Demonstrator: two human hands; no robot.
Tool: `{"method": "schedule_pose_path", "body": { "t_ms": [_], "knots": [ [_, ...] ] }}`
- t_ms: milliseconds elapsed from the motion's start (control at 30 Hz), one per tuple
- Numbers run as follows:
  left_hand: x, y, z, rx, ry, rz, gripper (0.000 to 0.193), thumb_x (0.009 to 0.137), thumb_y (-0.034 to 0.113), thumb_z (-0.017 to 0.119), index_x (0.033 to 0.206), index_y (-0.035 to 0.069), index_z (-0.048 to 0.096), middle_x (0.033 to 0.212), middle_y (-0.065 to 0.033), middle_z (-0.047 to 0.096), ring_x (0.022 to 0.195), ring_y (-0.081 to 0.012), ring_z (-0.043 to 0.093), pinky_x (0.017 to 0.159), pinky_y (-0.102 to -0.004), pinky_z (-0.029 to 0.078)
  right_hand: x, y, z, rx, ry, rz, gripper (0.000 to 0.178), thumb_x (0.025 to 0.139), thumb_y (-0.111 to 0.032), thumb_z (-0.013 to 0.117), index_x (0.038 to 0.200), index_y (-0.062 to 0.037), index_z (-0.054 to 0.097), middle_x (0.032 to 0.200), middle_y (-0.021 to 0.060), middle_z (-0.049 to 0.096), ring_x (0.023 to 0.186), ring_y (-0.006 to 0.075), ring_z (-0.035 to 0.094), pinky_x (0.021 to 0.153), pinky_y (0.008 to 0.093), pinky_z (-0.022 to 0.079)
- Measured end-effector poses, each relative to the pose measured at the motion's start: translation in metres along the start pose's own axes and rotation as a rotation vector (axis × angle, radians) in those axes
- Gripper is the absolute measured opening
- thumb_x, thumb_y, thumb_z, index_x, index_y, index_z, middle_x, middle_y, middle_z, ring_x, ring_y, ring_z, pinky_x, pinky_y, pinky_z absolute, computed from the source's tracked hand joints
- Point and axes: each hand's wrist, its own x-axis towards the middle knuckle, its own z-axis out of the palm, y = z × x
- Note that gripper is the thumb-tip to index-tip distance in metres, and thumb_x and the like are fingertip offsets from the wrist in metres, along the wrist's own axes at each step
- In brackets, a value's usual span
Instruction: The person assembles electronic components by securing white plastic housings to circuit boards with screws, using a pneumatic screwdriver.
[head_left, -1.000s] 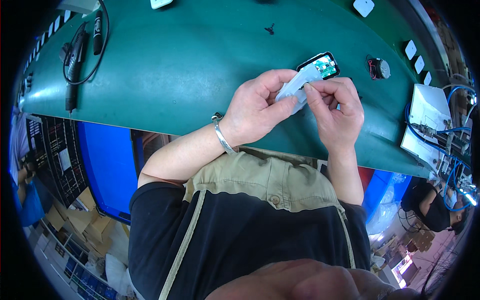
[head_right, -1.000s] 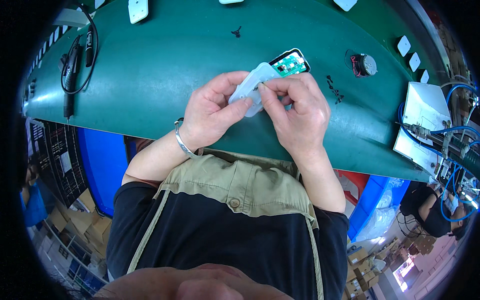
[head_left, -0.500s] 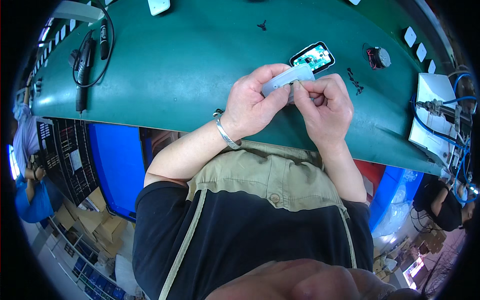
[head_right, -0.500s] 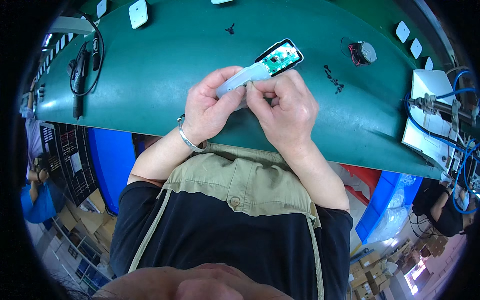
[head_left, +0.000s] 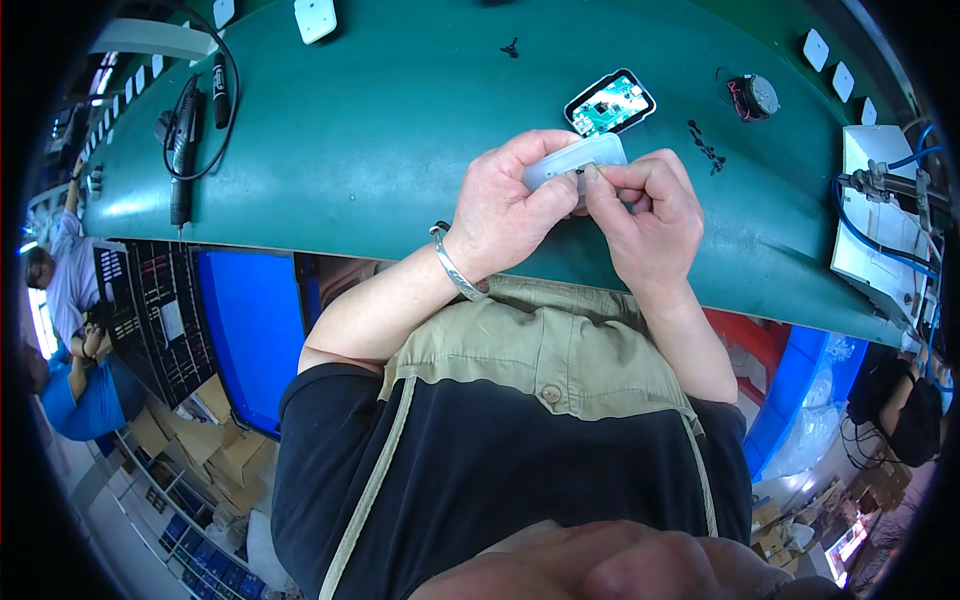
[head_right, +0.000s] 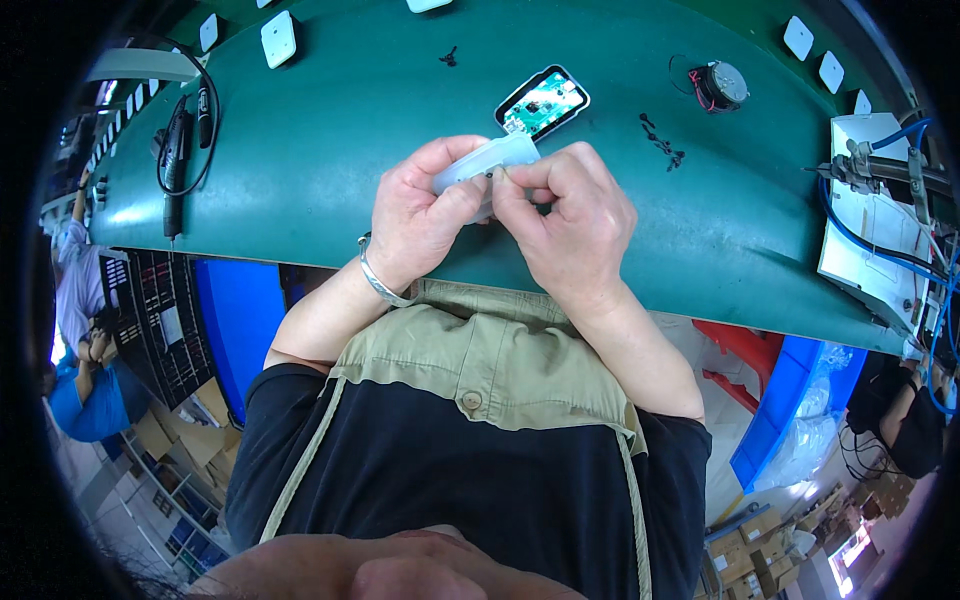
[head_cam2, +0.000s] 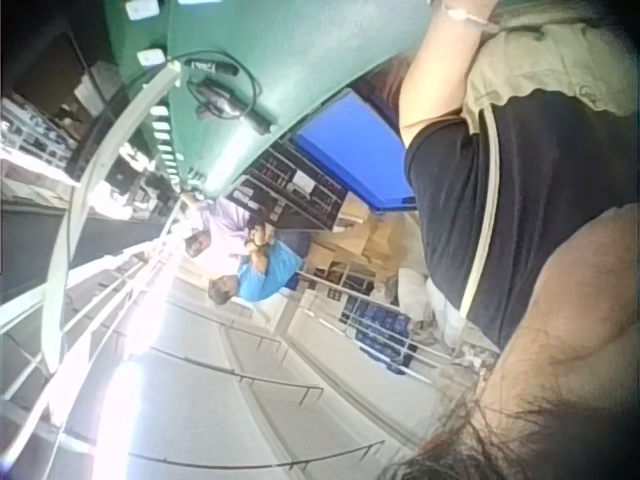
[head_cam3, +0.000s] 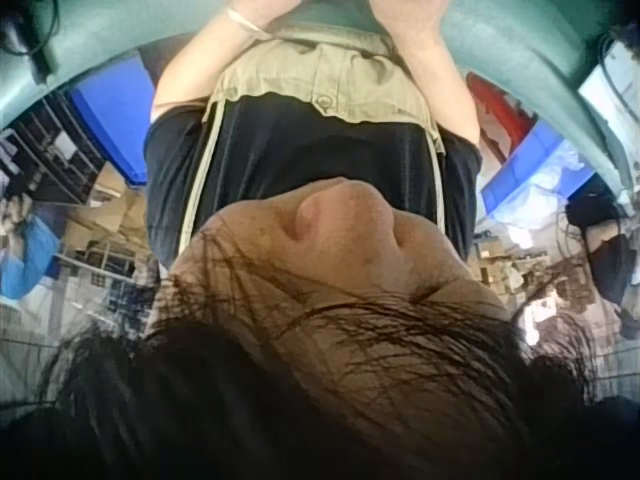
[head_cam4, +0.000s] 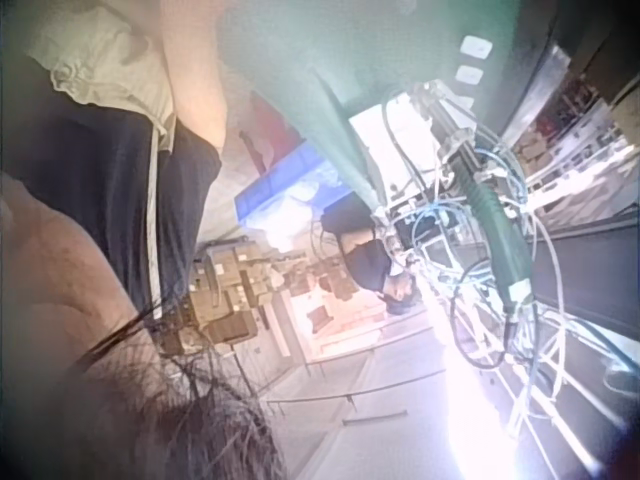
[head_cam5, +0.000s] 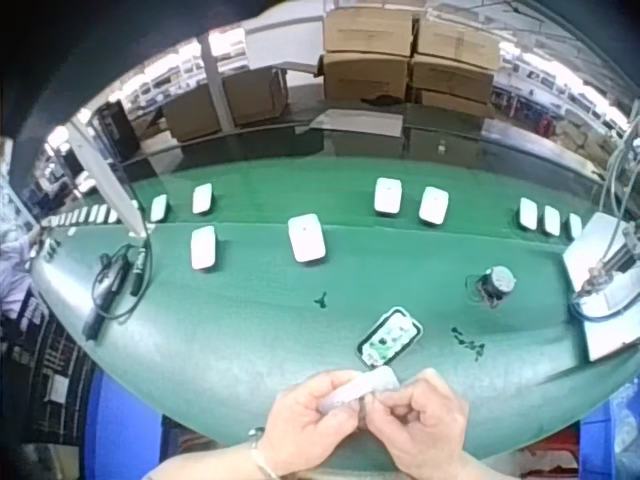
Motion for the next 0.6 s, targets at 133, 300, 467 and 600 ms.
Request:
{"method": "schedule_pose_path", "body": {
  "t_ms": [133,300,467,600],
  "knots": [
    [-0.003,0.0,0.005,-0.168,-0.045,-0.065,0.026,0.083,0.005,0.051,0.108,-0.001,0.053,0.088,-0.0043,0.059,0.076,-0.0082,0.056,0.067,-0.0231,0.049,-0.001,0.003,-0.004,0.018,0.007,-0.006,0.015,0.064,-0.007,0.071,0.061,-0.0074,0.056,0.059,0.0006,0.05,0.047,0.0103,0.05,0.041,0.0239,0.038],
    [-0.006,-0.001,0.01,-0.149,-0.059,-0.052,0.027,0.084,0.004,0.051,0.11,0.0,0.053,0.089,-0.0032,0.058,0.077,-0.008,0.055,0.065,-0.0229,0.048,-0.005,0.004,-0.009,0.026,0.018,-0.016,0.015,0.064,-0.007,0.07,0.061,-0.0073,0.056,0.059,0.0008,0.05,0.047,0.0105,0.05,0.041,0.0238,0.038],
    [-0.006,-0.004,0.013,-0.034,-0.034,-0.019,0.025,0.084,0.005,0.052,0.108,0.0,0.054,0.088,-0.0046,0.059,0.073,-0.0081,0.055,0.062,-0.0226,0.047,-0.009,0.007,-0.011,0.04,0.021,-0.02,0.015,0.064,-0.007,0.071,0.062,-0.0074,0.056,0.059,0.0009,0.05,0.046,0.0107,0.05,0.041,0.024,0.037],
    [-0.004,-0.003,0.014,-0.037,-0.027,-0.028,0.025,0.084,0.006,0.051,0.109,0.0,0.053,0.088,-0.0065,0.06,0.071,-0.0099,0.057,0.061,-0.0233,0.048,-0.009,0.007,-0.016,0.076,-0.005,0.019,0.012,0.068,-0.008,0.07,0.07,-0.0075,0.058,0.063,0.0007,0.05,0.052,0.0087,0.049,0.045,0.0226,0.038]
  ]
}}
